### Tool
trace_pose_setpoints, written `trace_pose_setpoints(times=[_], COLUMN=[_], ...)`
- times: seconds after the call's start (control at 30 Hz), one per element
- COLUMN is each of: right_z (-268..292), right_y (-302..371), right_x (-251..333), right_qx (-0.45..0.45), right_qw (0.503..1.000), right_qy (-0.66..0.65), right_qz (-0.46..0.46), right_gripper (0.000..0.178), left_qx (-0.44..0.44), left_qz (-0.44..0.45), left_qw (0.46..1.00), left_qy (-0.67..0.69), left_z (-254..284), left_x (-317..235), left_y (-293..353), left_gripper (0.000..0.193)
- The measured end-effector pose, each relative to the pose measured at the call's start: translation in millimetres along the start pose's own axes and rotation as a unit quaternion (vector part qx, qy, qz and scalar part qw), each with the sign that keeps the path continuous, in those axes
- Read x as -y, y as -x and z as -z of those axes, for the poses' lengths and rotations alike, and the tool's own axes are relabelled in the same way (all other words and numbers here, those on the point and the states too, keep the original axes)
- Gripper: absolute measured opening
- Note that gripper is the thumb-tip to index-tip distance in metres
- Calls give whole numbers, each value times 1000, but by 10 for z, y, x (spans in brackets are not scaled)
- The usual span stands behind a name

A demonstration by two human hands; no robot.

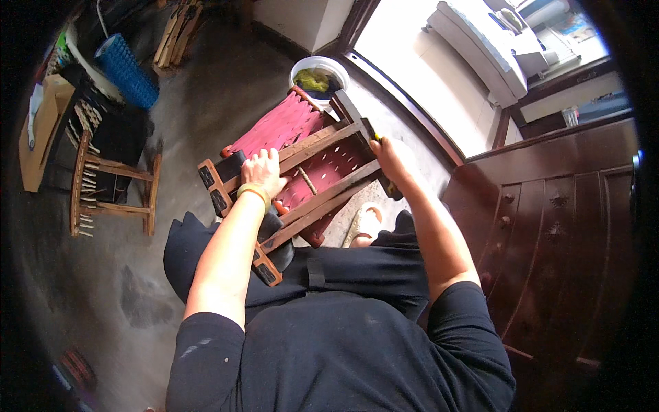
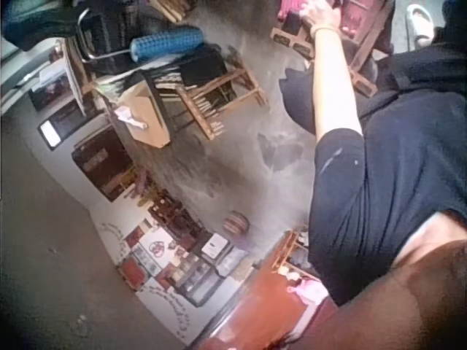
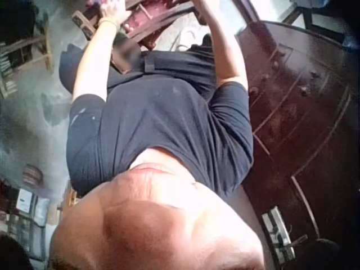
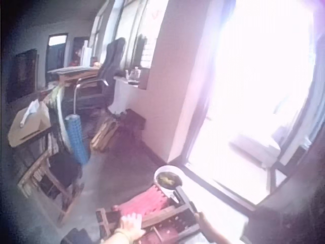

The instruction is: The person uses a screwdriver to tighten screws on a small wooden frame with red woven material. They repeatedly adjust the frame and continue screwing in multiple locations.

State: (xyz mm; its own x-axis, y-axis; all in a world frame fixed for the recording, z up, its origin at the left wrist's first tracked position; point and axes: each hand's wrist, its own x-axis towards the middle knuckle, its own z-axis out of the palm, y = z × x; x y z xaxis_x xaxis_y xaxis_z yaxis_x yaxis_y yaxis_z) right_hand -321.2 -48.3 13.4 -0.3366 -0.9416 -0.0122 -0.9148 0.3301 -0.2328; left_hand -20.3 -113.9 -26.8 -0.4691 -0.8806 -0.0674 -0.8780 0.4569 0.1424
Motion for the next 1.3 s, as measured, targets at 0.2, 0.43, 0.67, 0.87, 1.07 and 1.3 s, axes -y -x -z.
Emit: trace_pose_setpoints(times=[0.2,0.43,0.67,0.87,1.07,1.3], right_z=[23,22,-99,-408,-379,-29], right_y=[660,753,496,261,122,-46], right_x=[118,73,304,419,443,180], right_qx=[12,-44,-94,-124,-108,-145], right_qw=[999,996,963,933,949,986], right_qy=[-36,-79,-227,-291,-247,-74], right_qz=[9,-1,-107,-172,-161,-31], right_gripper=[38,38,34,33,32,16], left_qx=[97,143,136,141,146,138], left_qz=[7,38,77,71,70,63], left_qw=[995,989,988,987,987,988], left_qy=[-9,4,15,13,9,14], left_z=[83,136,72,51,69,23], left_x=[-44,-294,-402,-426,-431,-384], left_y=[-186,-79,17,37,43,43], left_gripper=[59,61,66,69,68,68])
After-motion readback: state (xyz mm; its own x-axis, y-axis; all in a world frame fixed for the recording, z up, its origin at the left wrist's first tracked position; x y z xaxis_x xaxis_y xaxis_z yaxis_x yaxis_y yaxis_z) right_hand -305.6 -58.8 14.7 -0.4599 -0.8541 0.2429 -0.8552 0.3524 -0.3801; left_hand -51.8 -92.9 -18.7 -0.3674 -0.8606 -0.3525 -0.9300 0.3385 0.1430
